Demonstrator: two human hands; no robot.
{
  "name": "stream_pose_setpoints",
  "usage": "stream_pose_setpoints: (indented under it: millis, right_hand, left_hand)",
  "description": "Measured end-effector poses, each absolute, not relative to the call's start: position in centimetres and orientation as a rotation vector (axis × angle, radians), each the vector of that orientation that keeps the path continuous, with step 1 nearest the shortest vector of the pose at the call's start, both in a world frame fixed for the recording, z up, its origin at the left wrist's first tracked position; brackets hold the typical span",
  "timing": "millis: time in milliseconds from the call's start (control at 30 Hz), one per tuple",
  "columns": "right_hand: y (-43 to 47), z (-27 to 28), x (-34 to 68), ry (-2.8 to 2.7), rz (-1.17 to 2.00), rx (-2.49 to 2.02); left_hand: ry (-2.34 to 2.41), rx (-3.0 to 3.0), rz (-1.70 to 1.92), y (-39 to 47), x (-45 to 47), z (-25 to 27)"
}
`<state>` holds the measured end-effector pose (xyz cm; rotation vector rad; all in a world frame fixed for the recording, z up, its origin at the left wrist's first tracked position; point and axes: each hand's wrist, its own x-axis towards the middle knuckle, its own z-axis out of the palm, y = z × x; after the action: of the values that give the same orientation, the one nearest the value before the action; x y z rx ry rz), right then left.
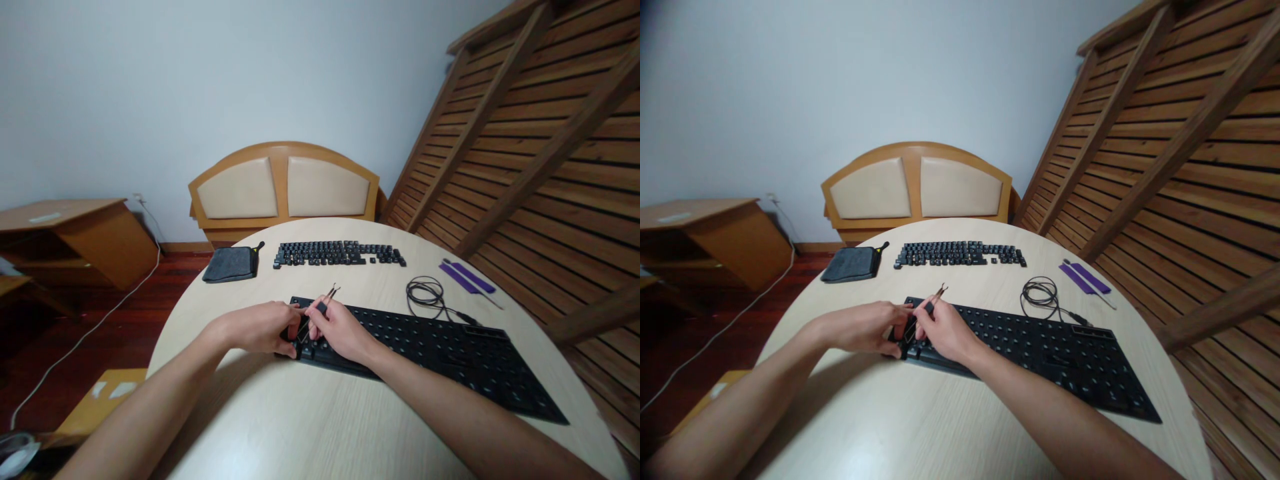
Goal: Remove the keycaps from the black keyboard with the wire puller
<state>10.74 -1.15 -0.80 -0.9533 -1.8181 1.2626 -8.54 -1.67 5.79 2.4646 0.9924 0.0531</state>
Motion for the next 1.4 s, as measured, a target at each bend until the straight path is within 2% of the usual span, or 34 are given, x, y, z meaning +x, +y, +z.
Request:
stream_pose_setpoints:
  millis: [200, 467, 867, 1400]
  right_hand:
    - [-0.7, -1.0, 10.5, -1.682, 1.248, -1.013]
    - [-0.1, -1.8, 10.4, -1.626, 1.186, -1.029]
    - [-0.3, -1.3, 10.5, -1.641, 1.199, -1.027]
    - [-0.4, -1.1, 10.4, -1.648, 1.202, -1.027]
  left_hand:
    - [0.967, 2.308, 0.115, -0.5, -9.9, 6.3]
    - [1.344, 2.416, 0.666, 3.4, -11.8, 3.5]
    - [1.785, 2.587, 0.71, 8.6, -11.4, 1.3]
    - [1.864, 2.561, 0.814, 10.3, -12.3, -1.8]
